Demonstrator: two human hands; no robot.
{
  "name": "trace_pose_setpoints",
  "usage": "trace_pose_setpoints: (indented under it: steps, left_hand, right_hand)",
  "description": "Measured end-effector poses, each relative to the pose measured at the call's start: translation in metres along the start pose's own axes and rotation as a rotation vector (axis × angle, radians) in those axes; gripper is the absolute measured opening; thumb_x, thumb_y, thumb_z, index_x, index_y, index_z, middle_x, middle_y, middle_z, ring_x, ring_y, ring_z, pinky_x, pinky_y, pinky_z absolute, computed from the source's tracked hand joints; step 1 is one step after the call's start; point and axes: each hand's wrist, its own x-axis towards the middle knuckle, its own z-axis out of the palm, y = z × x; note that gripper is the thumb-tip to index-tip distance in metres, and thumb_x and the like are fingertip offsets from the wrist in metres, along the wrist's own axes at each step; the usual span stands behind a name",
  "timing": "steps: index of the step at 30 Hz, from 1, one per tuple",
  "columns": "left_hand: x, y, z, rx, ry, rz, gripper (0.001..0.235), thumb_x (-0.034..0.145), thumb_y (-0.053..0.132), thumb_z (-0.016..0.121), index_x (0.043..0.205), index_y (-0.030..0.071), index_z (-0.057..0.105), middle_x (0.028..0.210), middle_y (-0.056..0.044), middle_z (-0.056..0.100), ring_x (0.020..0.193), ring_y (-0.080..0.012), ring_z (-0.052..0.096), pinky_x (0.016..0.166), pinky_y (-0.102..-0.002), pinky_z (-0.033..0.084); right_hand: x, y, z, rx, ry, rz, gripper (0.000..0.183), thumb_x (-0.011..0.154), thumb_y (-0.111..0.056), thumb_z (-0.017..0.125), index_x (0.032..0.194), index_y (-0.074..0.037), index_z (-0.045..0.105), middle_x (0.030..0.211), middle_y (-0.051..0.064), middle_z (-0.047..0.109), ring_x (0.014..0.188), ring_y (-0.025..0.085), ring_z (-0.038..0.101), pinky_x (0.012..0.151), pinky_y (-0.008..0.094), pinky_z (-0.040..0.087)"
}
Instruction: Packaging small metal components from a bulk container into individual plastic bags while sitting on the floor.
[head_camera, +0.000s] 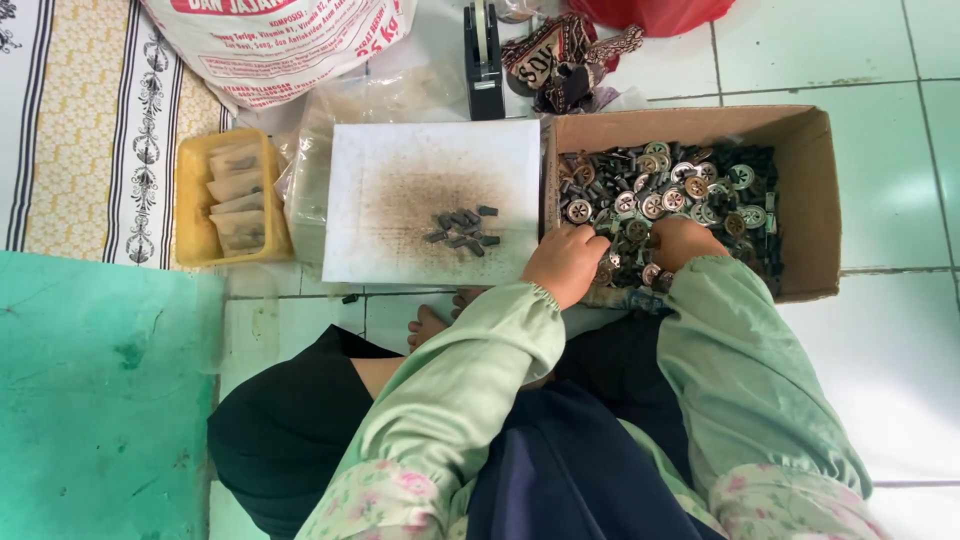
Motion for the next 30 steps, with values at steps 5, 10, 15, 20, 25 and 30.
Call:
trace_pose_setpoints:
  steps: [5,10,15,20,25,30]
  left_hand:
    - [-0.030,-0.004,0.003,-0.001,0.037,-0.014,0.014,0.105,0.015,0.056,0.115,0.009,0.064,0.111,-0.012,0.061,0.108,-0.0350,0.067,0.092,-0.048,0.059]
    - [-0.038,-0.009,0.014,-0.020,0.054,-0.021,0.013,0.105,0.017,0.058,0.112,0.009,0.065,0.109,-0.013,0.063,0.105,-0.0365,0.068,0.088,-0.048,0.059]
    - [-0.045,-0.007,0.007,-0.111,0.021,-0.031,0.019,0.106,0.020,0.055,0.119,0.008,0.063,0.108,-0.013,0.062,0.105,-0.0372,0.067,0.089,-0.045,0.059]
    - [-0.088,0.000,-0.031,-0.168,0.085,-0.028,0.019,0.104,0.017,0.059,0.118,0.006,0.065,0.107,-0.014,0.064,0.104,-0.0374,0.069,0.088,-0.045,0.060]
    - [-0.165,-0.035,-0.078,-0.142,0.108,-0.014,0.017,0.103,0.016,0.062,0.115,0.005,0.066,0.103,-0.016,0.064,0.103,-0.0396,0.068,0.088,-0.046,0.060]
    - [-0.204,-0.095,-0.063,-0.170,0.451,-0.305,0.016,0.089,0.022,0.076,0.102,0.014,0.069,0.091,-0.005,0.065,0.091,-0.0305,0.071,0.077,-0.040,0.061]
  right_hand:
    - [0.002,0.026,0.004,0.242,0.039,0.022,0.034,0.099,-0.013,0.060,0.131,-0.008,0.072,0.118,0.015,0.073,0.114,0.035,0.070,0.093,0.053,0.062]
    - [-0.021,0.015,-0.012,0.491,0.113,0.011,0.029,0.102,-0.012,0.061,0.127,-0.006,0.074,0.111,0.017,0.074,0.105,0.037,0.071,0.088,0.055,0.061]
    - [-0.052,-0.001,-0.033,0.824,0.153,-0.035,0.024,0.100,-0.008,0.064,0.121,-0.001,0.075,0.097,0.019,0.076,0.088,0.029,0.072,0.079,0.048,0.057]
    - [-0.085,-0.051,-0.024,0.806,0.278,-0.088,0.021,0.096,-0.010,0.070,0.115,-0.007,0.078,0.093,0.014,0.076,0.089,0.027,0.072,0.078,0.044,0.058]
    - [-0.092,-0.113,0.020,0.747,0.498,-0.149,0.022,0.091,-0.016,0.078,0.113,-0.019,0.080,0.096,0.008,0.076,0.093,0.025,0.073,0.080,0.039,0.060]
    - [-0.086,-0.199,0.030,0.699,0.771,-0.524,0.019,0.088,0.001,0.077,0.103,-0.012,0.080,0.095,0.005,0.073,0.089,0.025,0.071,0.082,0.037,0.058]
